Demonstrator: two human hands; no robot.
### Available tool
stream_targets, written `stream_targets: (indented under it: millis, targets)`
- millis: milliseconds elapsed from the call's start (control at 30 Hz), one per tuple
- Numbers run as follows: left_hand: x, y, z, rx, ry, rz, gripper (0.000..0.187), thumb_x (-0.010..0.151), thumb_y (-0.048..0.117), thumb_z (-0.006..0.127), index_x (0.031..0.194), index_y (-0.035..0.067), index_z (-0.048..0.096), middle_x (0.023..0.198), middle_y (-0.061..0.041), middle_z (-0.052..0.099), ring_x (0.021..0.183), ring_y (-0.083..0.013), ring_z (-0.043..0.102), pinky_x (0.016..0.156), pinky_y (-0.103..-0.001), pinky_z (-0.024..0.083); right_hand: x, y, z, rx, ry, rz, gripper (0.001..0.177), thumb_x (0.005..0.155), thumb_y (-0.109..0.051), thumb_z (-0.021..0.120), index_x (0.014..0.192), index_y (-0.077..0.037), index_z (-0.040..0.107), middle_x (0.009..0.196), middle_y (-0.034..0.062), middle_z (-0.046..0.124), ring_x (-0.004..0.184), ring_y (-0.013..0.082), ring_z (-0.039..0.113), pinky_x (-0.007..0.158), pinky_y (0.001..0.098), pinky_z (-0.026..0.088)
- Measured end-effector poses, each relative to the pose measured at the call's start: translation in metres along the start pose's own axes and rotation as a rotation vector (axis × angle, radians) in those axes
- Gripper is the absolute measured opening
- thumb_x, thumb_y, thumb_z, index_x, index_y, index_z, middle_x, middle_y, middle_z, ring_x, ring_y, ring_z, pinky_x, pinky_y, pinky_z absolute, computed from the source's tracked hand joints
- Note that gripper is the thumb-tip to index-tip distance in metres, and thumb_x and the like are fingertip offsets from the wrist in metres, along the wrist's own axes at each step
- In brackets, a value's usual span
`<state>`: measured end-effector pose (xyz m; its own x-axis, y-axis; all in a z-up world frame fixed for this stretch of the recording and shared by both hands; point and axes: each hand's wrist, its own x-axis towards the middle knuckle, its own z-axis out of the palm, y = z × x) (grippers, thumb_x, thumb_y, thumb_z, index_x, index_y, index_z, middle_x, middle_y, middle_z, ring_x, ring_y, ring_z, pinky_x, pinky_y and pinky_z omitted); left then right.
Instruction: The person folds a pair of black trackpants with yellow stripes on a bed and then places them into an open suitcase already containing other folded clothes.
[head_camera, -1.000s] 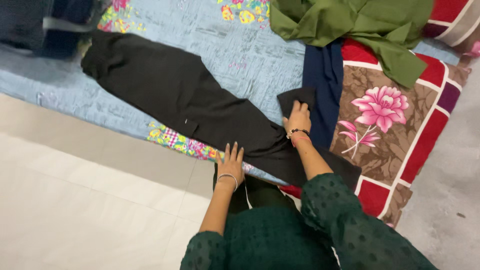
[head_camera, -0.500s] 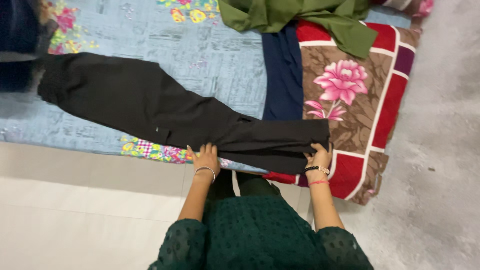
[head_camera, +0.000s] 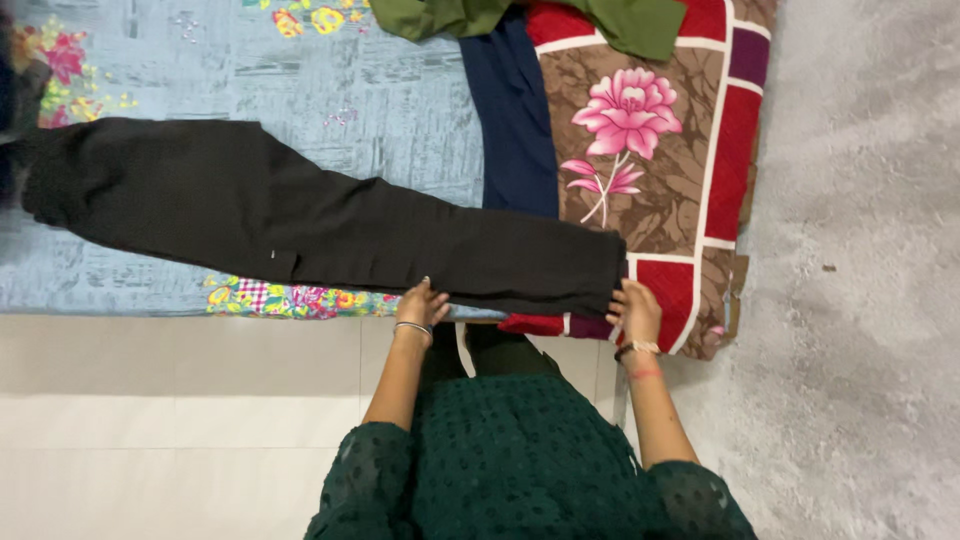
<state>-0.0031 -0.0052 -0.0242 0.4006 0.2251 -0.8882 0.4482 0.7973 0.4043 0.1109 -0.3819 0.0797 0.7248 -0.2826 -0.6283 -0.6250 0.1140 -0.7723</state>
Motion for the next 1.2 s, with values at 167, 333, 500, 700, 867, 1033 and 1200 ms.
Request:
stream_targets:
  millis: [167, 333, 500, 700, 867, 1033, 1200]
  targets:
    - [0.007, -0.012, -0.007, -0.076, 0.019, 0.059, 0.041, 0.098, 0.021, 0.07, 0.124, -0.003, 0.05, 0.106, -0.013, 0.06, 0.091, -0.028, 0.067, 0.08, -0.042, 0.065, -0.017, -0.01, 0.018, -0.651, 0.099, -0.528, 0.027, 0.084, -0.011, 0.079, 0.107, -0.004, 0.068, 0.076, 0.0035, 0.071, 0.067, 0.0102, 0.065, 0.065, 0.0267, 0.052]
    - [-0.014, -0.011, -0.002, -0.153, 0.047, 0.002, 0.036, 0.096, 0.017, 0.066, 0.12, -0.005, 0.053, 0.106, -0.015, 0.061, 0.09, -0.0279, 0.071, 0.078, -0.043, 0.067, -0.023, 0.009, -0.005, -0.58, 0.145, -0.592, 0.02, 0.089, -0.008, 0.076, 0.107, -0.005, 0.068, 0.08, 0.0049, 0.071, 0.071, 0.0113, 0.065, 0.069, 0.0277, 0.053]
    - [-0.008, -0.021, -0.004, 0.053, 0.03, 0.025, 0.037, 0.091, 0.026, 0.064, 0.118, 0.002, 0.056, 0.106, -0.014, 0.067, 0.083, -0.0238, 0.071, 0.071, -0.035, 0.064, -0.027, 0.008, 0.005, -0.618, 0.13, -0.679, 0.021, 0.091, -0.01, 0.075, 0.11, -0.004, 0.068, 0.08, 0.0062, 0.071, 0.069, 0.0115, 0.066, 0.068, 0.0271, 0.054]
    - [-0.039, -0.026, 0.026, 0.56, 0.405, 0.519, 0.045, 0.084, 0.018, 0.078, 0.121, 0.004, 0.055, 0.105, -0.026, 0.061, 0.094, -0.0375, 0.064, 0.087, -0.046, 0.056, -0.03, -0.039, 0.039, -0.921, 0.253, -1.076, 0.03, 0.092, -0.017, 0.077, 0.118, -0.005, 0.067, 0.111, 0.0153, 0.065, 0.103, 0.0361, 0.06, 0.091, 0.0459, 0.048]
    - [-0.095, -0.007, 0.055, 1.294, 0.178, 0.939, 0.046, 0.076, 0.023, 0.08, 0.117, 0.01, 0.063, 0.132, -0.016, 0.055, 0.129, -0.0393, 0.044, 0.106, -0.056, 0.036, 0.01, -0.053, 0.053, -1.117, 0.277, -0.956, 0.018, 0.093, -0.021, 0.077, 0.105, -0.012, 0.068, 0.108, 0.0132, 0.063, 0.109, 0.0364, 0.059, 0.087, 0.0494, 0.044]
    - [-0.101, -0.012, 0.062, 1.64, 0.019, 0.934, 0.051, 0.075, 0.026, 0.079, 0.123, 0.015, 0.065, 0.15, -0.014, 0.046, 0.142, -0.0393, 0.035, 0.114, -0.059, 0.026, 0.025, -0.035, 0.035, -0.882, 0.244, -0.91, 0.032, 0.091, -0.026, 0.076, 0.113, -0.008, 0.062, 0.107, 0.0146, 0.062, 0.103, 0.0368, 0.06, 0.089, 0.0475, 0.048]
    - [-0.088, -0.023, 0.065, 1.665, -0.336, 0.735, 0.053, 0.085, 0.035, 0.075, 0.131, 0.012, 0.061, 0.15, -0.013, 0.046, 0.144, -0.0337, 0.036, 0.118, -0.061, 0.019, 0.012, -0.004, 0.024, -0.935, 0.304, -0.694, 0.046, 0.088, -0.043, 0.078, 0.113, -0.007, 0.063, 0.099, 0.0166, 0.063, 0.091, 0.0383, 0.063, 0.076, 0.0507, 0.05]
